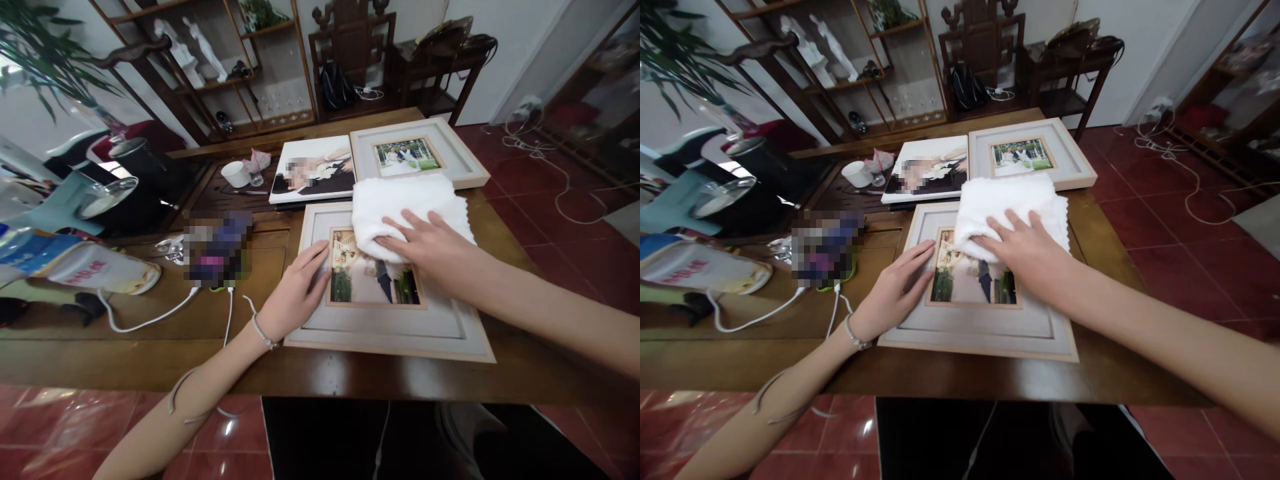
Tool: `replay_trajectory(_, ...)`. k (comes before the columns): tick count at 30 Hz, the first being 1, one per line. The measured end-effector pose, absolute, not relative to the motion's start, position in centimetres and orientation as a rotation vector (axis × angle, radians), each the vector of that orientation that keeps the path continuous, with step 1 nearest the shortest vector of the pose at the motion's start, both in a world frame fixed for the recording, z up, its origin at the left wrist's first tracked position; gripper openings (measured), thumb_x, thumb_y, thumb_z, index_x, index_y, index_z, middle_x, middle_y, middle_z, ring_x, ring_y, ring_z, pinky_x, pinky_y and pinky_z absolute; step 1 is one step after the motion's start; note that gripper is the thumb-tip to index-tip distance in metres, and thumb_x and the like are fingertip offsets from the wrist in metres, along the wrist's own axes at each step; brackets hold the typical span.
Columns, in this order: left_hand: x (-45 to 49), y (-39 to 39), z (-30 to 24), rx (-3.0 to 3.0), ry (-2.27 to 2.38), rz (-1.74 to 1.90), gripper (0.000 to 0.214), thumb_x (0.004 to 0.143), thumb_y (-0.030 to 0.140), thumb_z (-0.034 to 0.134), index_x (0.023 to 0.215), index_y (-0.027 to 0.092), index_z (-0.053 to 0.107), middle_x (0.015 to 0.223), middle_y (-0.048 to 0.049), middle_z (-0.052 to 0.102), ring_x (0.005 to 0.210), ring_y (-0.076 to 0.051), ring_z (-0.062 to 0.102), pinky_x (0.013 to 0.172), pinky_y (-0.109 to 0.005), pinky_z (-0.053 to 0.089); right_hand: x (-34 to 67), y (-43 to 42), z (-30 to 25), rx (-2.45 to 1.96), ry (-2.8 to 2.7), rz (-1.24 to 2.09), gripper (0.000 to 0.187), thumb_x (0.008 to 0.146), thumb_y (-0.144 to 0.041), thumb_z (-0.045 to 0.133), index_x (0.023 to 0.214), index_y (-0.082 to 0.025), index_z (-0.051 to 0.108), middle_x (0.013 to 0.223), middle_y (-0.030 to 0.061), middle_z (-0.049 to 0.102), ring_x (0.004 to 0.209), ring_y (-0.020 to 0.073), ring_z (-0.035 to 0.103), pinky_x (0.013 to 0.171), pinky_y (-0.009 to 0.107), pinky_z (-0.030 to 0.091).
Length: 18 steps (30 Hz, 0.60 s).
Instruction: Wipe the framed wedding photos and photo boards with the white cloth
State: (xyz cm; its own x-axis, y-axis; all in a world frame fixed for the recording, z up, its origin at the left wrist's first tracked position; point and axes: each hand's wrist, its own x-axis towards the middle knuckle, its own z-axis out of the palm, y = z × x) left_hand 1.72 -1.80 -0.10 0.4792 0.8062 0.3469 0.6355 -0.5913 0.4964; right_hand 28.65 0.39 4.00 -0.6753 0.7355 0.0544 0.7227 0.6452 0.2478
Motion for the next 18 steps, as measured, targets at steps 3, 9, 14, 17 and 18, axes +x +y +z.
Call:
replay_trajectory(3,1.7,-1.8,-0.2,2.436,1.217,0.809,0.043,0.096,0.019,0.049,0.138,0.014,0.049,0.145,-0.0177,0.050,0.137,-0.027,0.046,0.114,-0.052,0.039,28.4,-3.8,4.0,1.236,2.833,0.262,0.069,0.074,-0.002,0.053,0.137,-0.029,0.052,0.142,0.0108,0.052,0.128,0.0385,0.046,0.093,0.057,0.041)
replay_trajectory(9,1.7,-1.7,-0.4,2.443,1.221,0.796,0.043,0.096,0.019,0.048,0.139,0.016,0.049,0.146,-0.0164,0.049,0.137,-0.027,0.045,0.114,-0.051,0.038,28.8,-11.9,6.0,1.033,2.998,-0.037,0.040,0.081,-0.024,0.060,0.117,-0.039,0.065,0.135,0.0028,0.059,0.115,0.0339,0.058,0.085,0.050,0.046)
replay_trajectory(14,1.7,-1.8,-0.3,2.450,1.217,0.793,0.042,0.096,0.020,0.047,0.138,0.014,0.049,0.145,-0.0176,0.049,0.137,-0.027,0.045,0.115,-0.051,0.038,28.1,-10.6,5.3,1.260,2.916,0.117,0.037,0.082,-0.011,0.054,0.104,-0.036,0.070,0.131,0.0006,0.062,0.117,0.0340,0.057,0.086,0.053,0.047)
replay_trajectory(17,1.7,-1.8,-0.3,2.440,1.213,0.801,0.043,0.096,0.019,0.048,0.139,0.016,0.049,0.145,-0.0163,0.049,0.137,-0.027,0.045,0.115,-0.052,0.038,28.0,-7.0,4.3,1.356,2.831,0.287,0.047,0.080,-0.004,0.052,0.114,-0.033,0.067,0.138,0.0041,0.057,0.125,0.0374,0.051,0.090,0.058,0.044)
replay_trajectory(18,1.7,-1.8,-0.3,2.439,1.214,0.802,0.043,0.096,0.019,0.048,0.138,0.016,0.050,0.145,-0.0163,0.050,0.137,-0.027,0.045,0.114,-0.052,0.038,28.2,-5.6,4.3,1.346,2.809,0.341,0.051,0.080,-0.002,0.050,0.119,-0.030,0.065,0.141,0.0051,0.054,0.128,0.0375,0.048,0.092,0.057,0.044)
